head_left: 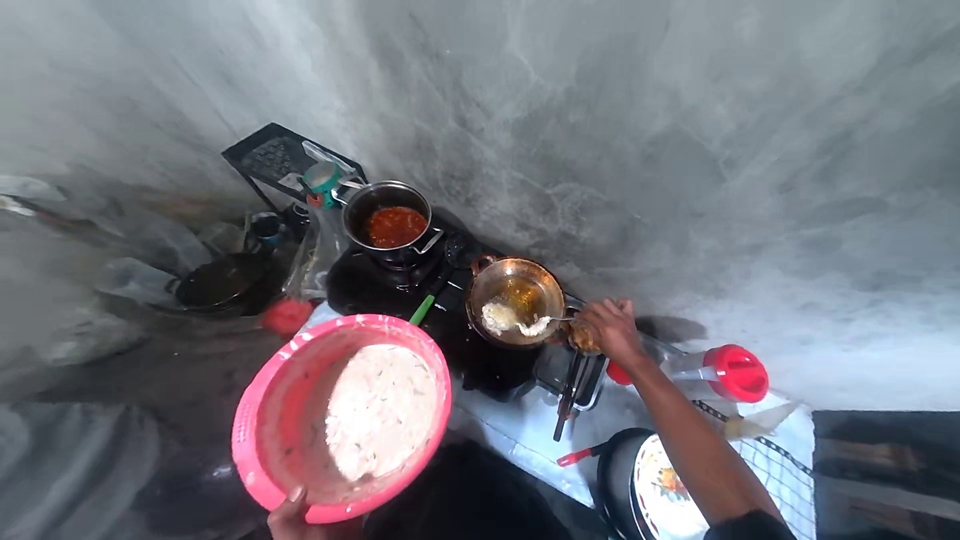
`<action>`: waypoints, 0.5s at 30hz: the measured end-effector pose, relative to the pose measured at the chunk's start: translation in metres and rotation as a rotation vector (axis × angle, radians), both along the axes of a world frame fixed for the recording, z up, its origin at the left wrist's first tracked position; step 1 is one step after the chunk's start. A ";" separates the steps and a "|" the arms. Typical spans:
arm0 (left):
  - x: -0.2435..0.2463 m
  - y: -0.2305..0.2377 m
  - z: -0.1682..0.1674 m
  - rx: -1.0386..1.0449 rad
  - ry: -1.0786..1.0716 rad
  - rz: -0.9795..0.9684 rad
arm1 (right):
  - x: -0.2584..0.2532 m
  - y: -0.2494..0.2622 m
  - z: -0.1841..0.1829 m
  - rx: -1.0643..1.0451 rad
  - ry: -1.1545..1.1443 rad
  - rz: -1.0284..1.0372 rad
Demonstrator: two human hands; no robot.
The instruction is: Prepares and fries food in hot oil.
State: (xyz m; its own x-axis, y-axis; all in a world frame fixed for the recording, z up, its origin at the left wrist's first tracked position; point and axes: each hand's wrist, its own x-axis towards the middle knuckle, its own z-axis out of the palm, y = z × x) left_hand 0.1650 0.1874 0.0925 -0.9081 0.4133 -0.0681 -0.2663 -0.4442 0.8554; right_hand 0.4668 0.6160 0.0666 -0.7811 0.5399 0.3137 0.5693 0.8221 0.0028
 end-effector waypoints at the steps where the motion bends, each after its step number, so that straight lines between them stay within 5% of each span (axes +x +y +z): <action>1: 0.001 -0.001 -0.001 -0.003 -0.010 -0.007 | 0.002 0.000 0.000 0.014 -0.001 -0.003; 15: -0.002 0.000 -0.002 0.012 -0.008 -0.059 | -0.015 0.007 0.014 0.130 -0.011 0.032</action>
State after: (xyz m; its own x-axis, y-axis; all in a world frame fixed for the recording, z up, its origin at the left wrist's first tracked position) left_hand 0.1627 0.1871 0.0908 -0.8814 0.4671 -0.0698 -0.2990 -0.4376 0.8480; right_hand 0.4520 0.6233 0.0803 -0.8009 0.4698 0.3713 0.5422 0.8321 0.1167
